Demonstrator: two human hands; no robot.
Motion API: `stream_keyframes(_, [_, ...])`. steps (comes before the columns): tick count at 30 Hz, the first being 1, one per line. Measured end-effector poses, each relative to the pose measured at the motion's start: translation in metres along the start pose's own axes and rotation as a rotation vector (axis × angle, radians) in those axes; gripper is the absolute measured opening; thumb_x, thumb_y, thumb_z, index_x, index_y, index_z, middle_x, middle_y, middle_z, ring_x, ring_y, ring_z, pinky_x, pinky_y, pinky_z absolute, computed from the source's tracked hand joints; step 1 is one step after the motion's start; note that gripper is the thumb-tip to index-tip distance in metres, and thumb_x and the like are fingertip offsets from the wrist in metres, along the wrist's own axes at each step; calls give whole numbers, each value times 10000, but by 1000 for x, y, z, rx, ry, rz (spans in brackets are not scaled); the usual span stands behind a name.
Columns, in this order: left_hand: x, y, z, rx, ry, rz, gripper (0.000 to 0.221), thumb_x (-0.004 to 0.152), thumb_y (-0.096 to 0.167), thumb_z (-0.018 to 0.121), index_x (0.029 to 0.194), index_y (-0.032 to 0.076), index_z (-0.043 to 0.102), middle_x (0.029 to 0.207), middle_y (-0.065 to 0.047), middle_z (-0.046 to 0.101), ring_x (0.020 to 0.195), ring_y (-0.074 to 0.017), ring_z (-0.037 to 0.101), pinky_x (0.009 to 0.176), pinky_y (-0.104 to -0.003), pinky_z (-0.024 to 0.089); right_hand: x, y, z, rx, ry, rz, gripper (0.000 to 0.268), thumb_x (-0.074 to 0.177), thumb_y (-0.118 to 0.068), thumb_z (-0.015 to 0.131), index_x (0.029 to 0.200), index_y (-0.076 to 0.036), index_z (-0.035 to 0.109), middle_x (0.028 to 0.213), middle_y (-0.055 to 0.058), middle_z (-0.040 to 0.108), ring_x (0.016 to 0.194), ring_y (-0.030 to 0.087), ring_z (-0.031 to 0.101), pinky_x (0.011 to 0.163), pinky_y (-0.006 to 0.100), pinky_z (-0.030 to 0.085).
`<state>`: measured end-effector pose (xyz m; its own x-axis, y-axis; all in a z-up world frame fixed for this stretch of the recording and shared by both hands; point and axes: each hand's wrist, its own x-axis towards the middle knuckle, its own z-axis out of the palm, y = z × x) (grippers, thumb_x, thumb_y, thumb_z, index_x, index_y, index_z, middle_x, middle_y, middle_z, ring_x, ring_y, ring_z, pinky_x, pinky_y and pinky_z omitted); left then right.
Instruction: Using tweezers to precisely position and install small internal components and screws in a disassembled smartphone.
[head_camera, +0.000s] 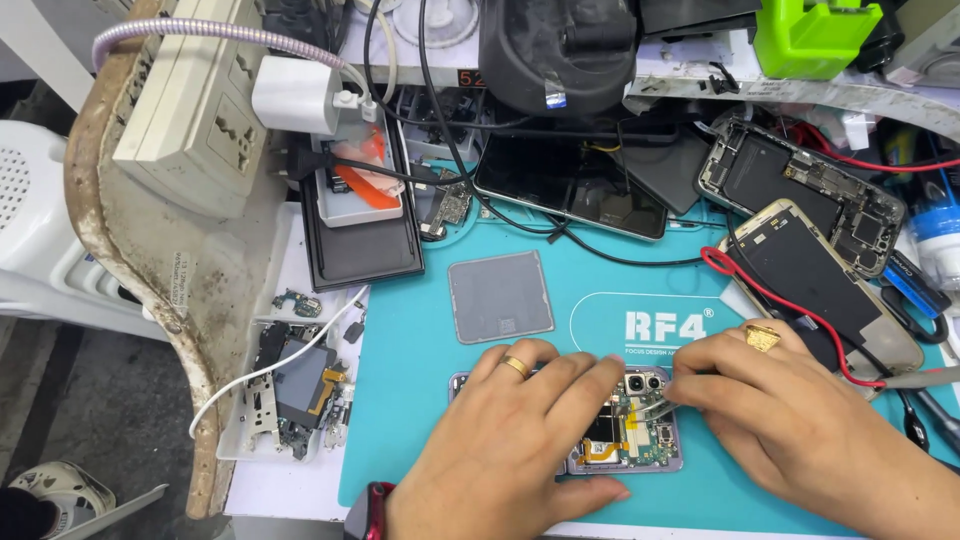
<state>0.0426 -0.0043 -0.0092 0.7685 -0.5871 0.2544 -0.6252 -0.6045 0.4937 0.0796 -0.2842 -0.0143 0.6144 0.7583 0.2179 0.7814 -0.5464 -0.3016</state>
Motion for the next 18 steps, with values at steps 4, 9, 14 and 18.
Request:
stream_keyframes(4, [0, 0, -5, -22, 13, 8, 873, 676, 465, 895, 1362, 55, 543, 1230, -112, 691, 1112, -335, 550, 915, -481, 429, 3, -3, -3, 6, 2, -34, 194, 958, -81, 556, 1097, -178, 650, 1075, 11, 647, 828, 192, 653, 875, 421, 430])
stream_keyframes(9, [-3, 4, -12, -110, 44, 34, 759, 671, 373, 900, 1262, 54, 545, 1139, -89, 719, 1031, -334, 562, 879, -479, 443, -1, -4, 0, -50, 72, -76, 248, 910, -47, 611, 1098, -201, 661, 1110, 8, 655, 909, 193, 652, 1093, 546, 402])
stream_keyframes(14, [-5, 11, -14, -106, 116, 38, 571, 777, 358, 779, 1210, 45, 578, 1077, -74, 724, 967, -330, 578, 816, -483, 430, 0, -8, 2, -85, 90, -97, 183, 916, -83, 636, 1053, -201, 669, 1116, -1, 656, 986, 182, 656, 1149, 584, 370])
stream_keyframes(18, [-6, 13, -12, -64, 129, 34, 502, 794, 334, 763, 1174, 58, 588, 1049, -56, 721, 944, -329, 579, 787, -479, 429, -3, -8, 2, -136, 157, -69, 234, 923, -87, 655, 1105, -229, 693, 1116, -15, 671, 929, 212, 669, 1127, 556, 401])
